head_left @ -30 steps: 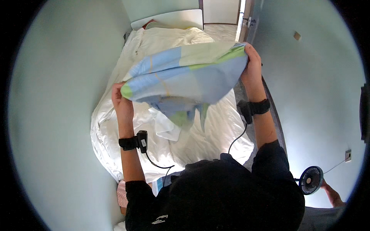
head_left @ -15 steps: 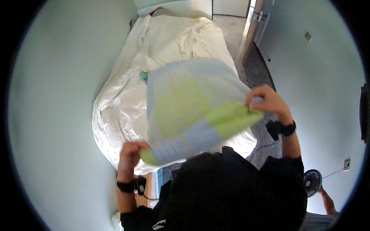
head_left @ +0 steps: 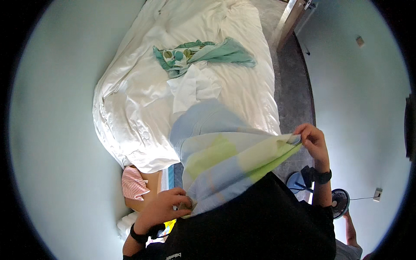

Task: The person folds a blue and green checkered pillowcase, a white towel, and a green floral pillowcase by hand on a bed.

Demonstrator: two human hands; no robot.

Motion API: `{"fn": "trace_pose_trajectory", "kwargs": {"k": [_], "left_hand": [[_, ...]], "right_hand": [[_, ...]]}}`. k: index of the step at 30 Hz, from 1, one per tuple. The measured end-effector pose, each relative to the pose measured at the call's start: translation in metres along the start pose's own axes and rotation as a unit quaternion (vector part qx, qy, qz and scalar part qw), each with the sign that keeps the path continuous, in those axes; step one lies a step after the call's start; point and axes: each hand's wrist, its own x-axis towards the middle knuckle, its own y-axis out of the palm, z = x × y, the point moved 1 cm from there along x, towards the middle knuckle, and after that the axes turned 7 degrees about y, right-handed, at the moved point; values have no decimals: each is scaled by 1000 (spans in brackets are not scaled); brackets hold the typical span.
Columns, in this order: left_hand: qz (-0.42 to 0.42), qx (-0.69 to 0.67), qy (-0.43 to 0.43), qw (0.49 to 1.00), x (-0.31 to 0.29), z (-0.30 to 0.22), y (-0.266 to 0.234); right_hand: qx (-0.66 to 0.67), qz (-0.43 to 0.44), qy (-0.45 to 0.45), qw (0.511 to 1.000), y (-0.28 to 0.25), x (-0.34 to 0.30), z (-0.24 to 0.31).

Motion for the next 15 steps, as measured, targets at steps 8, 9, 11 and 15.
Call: {"fn": "trace_pose_trajectory", "kwargs": {"k": [8, 9, 11, 15], "left_hand": [[-24, 65, -54, 996, -5, 3, 11], [-25, 63, -58, 996, -6, 3, 12], [-39, 80, -41, 995, -6, 2, 16], [-162, 62, -62, 983, -3, -5, 22]], "right_hand": [[-138, 343, 221, 903, 36, 22, 13], [-127, 377, 182, 899, 44, 19, -4], [-127, 426, 197, 874, 56, 20, -7], [-109, 358, 158, 914, 67, 19, -16]]}}
